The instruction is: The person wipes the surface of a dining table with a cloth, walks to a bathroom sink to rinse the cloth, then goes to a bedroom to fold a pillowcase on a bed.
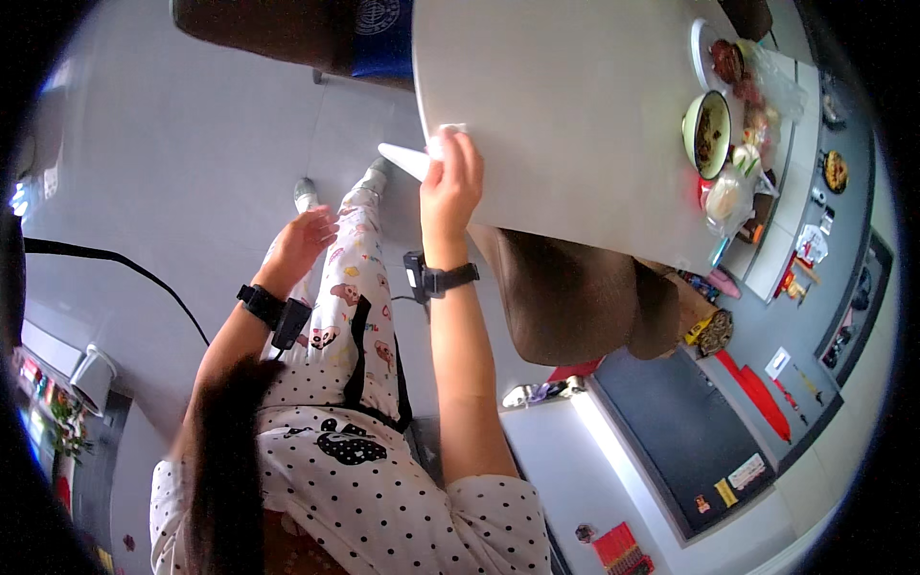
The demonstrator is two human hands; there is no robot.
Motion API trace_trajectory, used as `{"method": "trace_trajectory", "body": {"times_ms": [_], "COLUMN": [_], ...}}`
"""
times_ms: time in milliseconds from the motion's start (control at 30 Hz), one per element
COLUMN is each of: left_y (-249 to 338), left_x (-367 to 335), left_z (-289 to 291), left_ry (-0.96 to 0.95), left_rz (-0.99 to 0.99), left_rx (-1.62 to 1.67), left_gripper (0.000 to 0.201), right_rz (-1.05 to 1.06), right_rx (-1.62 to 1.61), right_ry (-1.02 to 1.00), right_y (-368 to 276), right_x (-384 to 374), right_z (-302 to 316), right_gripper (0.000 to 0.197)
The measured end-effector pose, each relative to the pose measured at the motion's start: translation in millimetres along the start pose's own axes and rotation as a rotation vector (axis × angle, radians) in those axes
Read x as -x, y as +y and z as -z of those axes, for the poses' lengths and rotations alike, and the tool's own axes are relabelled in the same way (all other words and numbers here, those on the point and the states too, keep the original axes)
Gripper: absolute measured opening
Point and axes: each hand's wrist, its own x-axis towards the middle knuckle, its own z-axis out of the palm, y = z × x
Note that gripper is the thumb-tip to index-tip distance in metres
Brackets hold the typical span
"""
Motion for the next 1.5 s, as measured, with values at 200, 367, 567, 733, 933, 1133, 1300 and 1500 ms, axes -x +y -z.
{"method": "trace_trajectory", "body": {"times_ms": [200, 367, 567, 733, 933, 1133, 1300, 1500], "left_y": [-11.2, -18.2, -12.4, 4.4, -8.0, -17.3, -12.2, 3.5], "left_x": [-4.8, 15.8, -51.4, -26.1, 0.3, -1.1, 1.6, 10.8], "left_z": [-47.6, -52.8, -122.3, -128.2, -139.4, -117.4, -113.2, -85.9], "left_ry": [0.048, 0.075, 0.002, 0.024, 0.055, 0.075, 0.074, 0.07], "left_rz": [0.058, 0.09, -0.102, -0.179, -0.153, -0.11, -0.124, -0.197], "left_rx": [-0.1, -0.175, -0.244, -0.466, -0.459, -0.353, -0.301, -0.214], "left_gripper": [0.027, 0.028, 0.027, 0.026, 0.024, 0.022, 0.021, 0.021], "right_rz": [0.249, 0.092, -0.342, -0.244, 0.073, -0.064, 0.145, 0.183], "right_rx": [0.012, 0.018, -0.374, -0.542, -0.278, -0.037, -0.064, -0.578], "right_ry": [-0.221, -0.353, -0.315, -0.341, -0.387, -0.373, -0.226, -0.363], "right_y": [3.7, 4.2, 106.2, 33.8, 3.3, 4.3, 6.9, -55.0], "right_x": [4.8, 77.0, 32.5, 9.6, 21.1, 20.0, -9.6, 10.5], "right_z": [35.8, 84.1, 150.0, 135.7, 73.3, 53.3, 22.2, 55.6], "right_gripper": [0.021, 0.02, 0.017, 0.012, 0.018, 0.028, 0.011, 0.019]}}
